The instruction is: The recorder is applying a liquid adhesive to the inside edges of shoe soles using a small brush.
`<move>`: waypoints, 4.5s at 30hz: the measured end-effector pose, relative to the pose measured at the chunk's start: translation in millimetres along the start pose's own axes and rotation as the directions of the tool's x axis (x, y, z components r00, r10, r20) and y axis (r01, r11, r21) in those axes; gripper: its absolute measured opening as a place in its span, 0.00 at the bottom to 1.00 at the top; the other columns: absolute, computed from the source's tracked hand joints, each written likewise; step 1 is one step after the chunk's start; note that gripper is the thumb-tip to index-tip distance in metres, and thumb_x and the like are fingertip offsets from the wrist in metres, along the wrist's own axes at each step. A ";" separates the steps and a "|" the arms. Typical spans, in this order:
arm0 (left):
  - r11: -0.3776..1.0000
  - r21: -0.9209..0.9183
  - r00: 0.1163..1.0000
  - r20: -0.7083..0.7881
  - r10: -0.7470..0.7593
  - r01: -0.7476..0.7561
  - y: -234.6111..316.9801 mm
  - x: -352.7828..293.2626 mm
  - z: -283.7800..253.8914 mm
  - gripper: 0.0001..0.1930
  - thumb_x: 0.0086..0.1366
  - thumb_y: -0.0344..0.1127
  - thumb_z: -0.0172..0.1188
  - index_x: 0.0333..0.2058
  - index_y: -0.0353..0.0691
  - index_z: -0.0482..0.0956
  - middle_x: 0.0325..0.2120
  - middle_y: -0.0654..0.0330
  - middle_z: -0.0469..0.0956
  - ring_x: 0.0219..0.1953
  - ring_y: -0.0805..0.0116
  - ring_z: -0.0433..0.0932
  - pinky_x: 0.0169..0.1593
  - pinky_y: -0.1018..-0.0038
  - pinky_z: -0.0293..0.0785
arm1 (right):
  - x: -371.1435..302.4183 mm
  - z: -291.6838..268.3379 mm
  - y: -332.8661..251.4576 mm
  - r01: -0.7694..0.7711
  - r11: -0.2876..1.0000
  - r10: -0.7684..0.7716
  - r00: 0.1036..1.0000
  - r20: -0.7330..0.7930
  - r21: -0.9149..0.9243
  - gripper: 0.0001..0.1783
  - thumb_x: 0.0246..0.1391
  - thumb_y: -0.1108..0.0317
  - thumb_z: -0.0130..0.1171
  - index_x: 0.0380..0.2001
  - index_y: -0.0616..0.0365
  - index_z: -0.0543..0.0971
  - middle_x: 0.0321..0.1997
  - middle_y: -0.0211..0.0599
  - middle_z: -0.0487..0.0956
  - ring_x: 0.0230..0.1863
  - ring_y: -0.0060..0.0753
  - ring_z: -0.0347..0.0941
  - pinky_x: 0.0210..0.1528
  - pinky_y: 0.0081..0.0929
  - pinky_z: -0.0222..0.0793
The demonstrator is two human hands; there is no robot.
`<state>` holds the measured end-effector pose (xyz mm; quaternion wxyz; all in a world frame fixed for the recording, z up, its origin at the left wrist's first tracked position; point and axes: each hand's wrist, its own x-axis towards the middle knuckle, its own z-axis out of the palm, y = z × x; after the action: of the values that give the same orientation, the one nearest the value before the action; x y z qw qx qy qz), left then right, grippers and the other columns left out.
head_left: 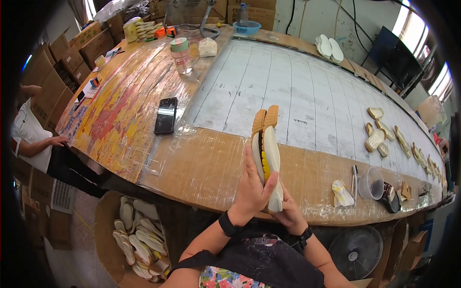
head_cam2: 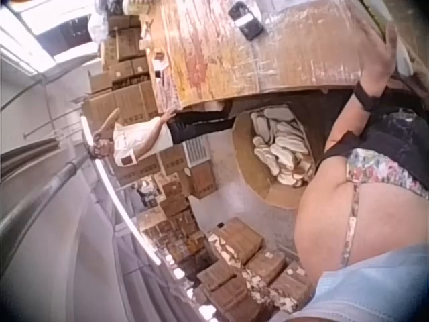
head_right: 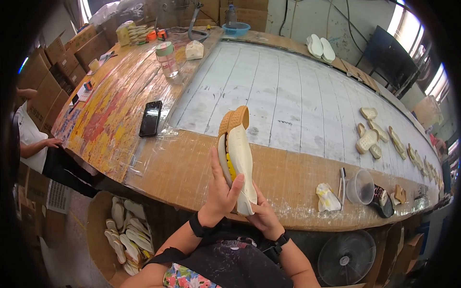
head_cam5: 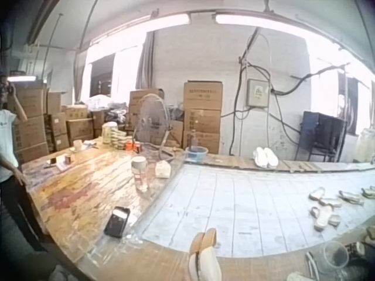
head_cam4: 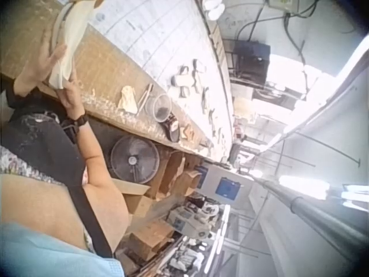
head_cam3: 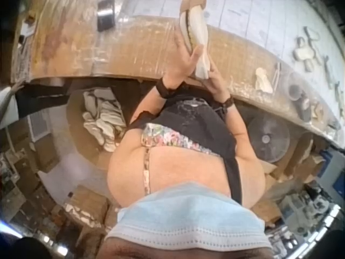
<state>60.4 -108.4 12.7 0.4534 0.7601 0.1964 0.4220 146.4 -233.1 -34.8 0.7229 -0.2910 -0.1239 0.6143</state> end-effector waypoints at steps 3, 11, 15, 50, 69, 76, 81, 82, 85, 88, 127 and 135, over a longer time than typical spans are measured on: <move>1.000 -0.013 0.998 0.059 -0.020 0.021 -0.1 -2.0 -1.9 0.43 0.63 0.42 0.51 0.62 0.28 0.31 0.58 0.32 0.49 0.58 0.41 0.59 0.57 0.63 0.60 | -3.5 1.4 1.8 0.019 1.000 -0.019 1.000 -0.007 0.015 0.44 0.49 0.75 0.57 0.66 0.48 0.47 0.64 0.31 0.58 0.60 0.29 0.60 0.58 0.29 0.60; 0.992 0.018 0.992 -0.035 0.125 -0.124 20.6 7.7 -10.1 0.24 0.64 0.36 0.51 0.55 0.29 0.61 0.59 0.38 0.52 0.58 0.47 0.62 0.57 0.63 0.61 | -14.5 0.6 0.5 0.061 0.997 -0.062 0.998 -0.019 -0.047 0.46 0.48 0.74 0.60 0.66 0.51 0.46 0.63 0.33 0.60 0.61 0.31 0.59 0.61 0.30 0.56; 0.988 -0.151 0.999 -0.019 -0.045 0.041 32.8 18.5 -27.1 0.15 0.63 0.36 0.54 0.43 0.31 0.76 0.54 0.45 0.61 0.53 0.56 0.67 0.54 0.67 0.64 | -19.6 0.3 -1.0 0.071 0.989 -0.080 0.994 -0.071 -0.126 0.46 0.47 0.73 0.61 0.66 0.54 0.47 0.63 0.35 0.60 0.62 0.31 0.58 0.62 0.30 0.53; 0.872 -0.382 0.944 0.002 -0.330 0.305 4.3 13.9 -1.1 0.19 0.63 0.26 0.52 0.52 0.27 0.64 0.49 0.49 0.71 0.48 0.68 0.72 0.51 0.75 0.68 | -20.4 -13.9 -14.7 0.169 0.232 -0.472 0.881 0.041 -0.958 0.21 0.56 0.64 0.53 0.53 0.57 0.70 0.58 0.44 0.67 0.58 0.32 0.63 0.53 0.27 0.63; 0.783 -0.552 0.955 0.105 -0.276 0.287 45.0 2.9 -5.9 0.27 0.63 0.24 0.50 0.60 0.32 0.52 0.48 0.47 0.72 0.46 0.71 0.73 0.47 0.78 0.70 | -87.4 -96.1 -165.4 -0.360 -0.272 -0.914 0.387 0.123 -0.893 0.06 0.53 0.70 0.49 0.26 0.62 0.69 0.20 0.40 0.72 0.20 0.38 0.73 0.23 0.34 0.69; 0.501 -0.759 0.900 0.263 -0.348 0.416 47.0 -0.1 0.7 0.27 0.65 0.24 0.47 0.60 0.33 0.49 0.51 0.44 0.69 0.50 0.67 0.71 0.52 0.73 0.68 | -50.5 44.4 -76.9 0.681 0.096 -0.810 0.478 0.341 -0.726 0.09 0.54 0.72 0.53 0.39 0.63 0.73 0.29 0.44 0.77 0.25 0.33 0.76 0.27 0.23 0.71; 0.451 -0.778 0.886 0.286 -0.364 0.436 53.4 -3.1 -5.6 0.27 0.65 0.23 0.45 0.61 0.33 0.49 0.52 0.42 0.68 0.51 0.65 0.70 0.54 0.71 0.68 | -29.2 79.2 -80.0 0.545 -0.298 -0.664 0.471 0.580 -0.784 0.14 0.43 0.73 0.62 0.38 0.60 0.78 0.32 0.40 0.79 0.28 0.38 0.76 0.28 0.25 0.72; 0.467 -0.768 0.887 0.283 -0.365 0.438 54.5 -4.2 -7.0 0.27 0.65 0.23 0.45 0.61 0.33 0.49 0.52 0.42 0.67 0.52 0.65 0.70 0.54 0.71 0.68 | -27.7 82.6 -81.4 0.524 -0.322 -0.652 0.481 0.586 -0.788 0.14 0.43 0.73 0.63 0.37 0.59 0.78 0.32 0.39 0.79 0.28 0.37 0.75 0.27 0.25 0.71; 0.510 -0.755 0.903 0.268 -0.335 0.413 56.0 -7.0 -9.5 0.27 0.65 0.23 0.45 0.61 0.34 0.49 0.52 0.43 0.67 0.52 0.65 0.70 0.54 0.71 0.68 | -26.1 89.2 -82.2 0.466 -0.381 -0.624 0.507 0.595 -0.798 0.12 0.42 0.73 0.64 0.34 0.58 0.79 0.32 0.37 0.79 0.25 0.35 0.74 0.26 0.25 0.70; 0.509 -0.759 0.906 0.260 -0.334 0.406 54.5 -7.8 -10.1 0.27 0.65 0.23 0.45 0.61 0.34 0.49 0.52 0.44 0.68 0.51 0.65 0.70 0.54 0.70 0.68 | -26.2 90.6 -82.1 0.451 -0.400 -0.592 0.538 0.600 -0.798 0.12 0.42 0.72 0.64 0.35 0.58 0.79 0.32 0.37 0.79 0.24 0.34 0.73 0.25 0.25 0.70; 0.524 -0.611 0.789 0.312 -0.530 0.593 -141.2 10.3 -56.8 0.08 0.62 0.33 0.56 0.38 0.38 0.72 0.32 0.64 0.74 0.33 0.76 0.71 0.34 0.78 0.65 | -243.4 -19.7 -226.0 0.758 -0.187 -0.795 -0.491 -0.358 -0.624 0.23 0.58 0.51 0.50 0.45 0.61 0.69 0.48 0.43 0.73 0.51 0.34 0.67 0.51 0.31 0.66; 0.584 -0.596 0.770 0.093 -0.632 0.551 -153.4 5.9 -73.5 0.07 0.62 0.29 0.55 0.39 0.35 0.75 0.32 0.64 0.74 0.35 0.77 0.71 0.37 0.81 0.66 | 15.0 -32.9 -59.5 0.236 0.690 -0.522 0.817 -0.244 -0.684 0.16 0.59 0.62 0.49 0.46 0.61 0.70 0.42 0.37 0.76 0.42 0.28 0.72 0.42 0.24 0.70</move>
<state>16.4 12.6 -98.6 0.7672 0.4407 0.3254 0.3337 215.8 -232.1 -29.7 0.7066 -0.6057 -0.2203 0.2921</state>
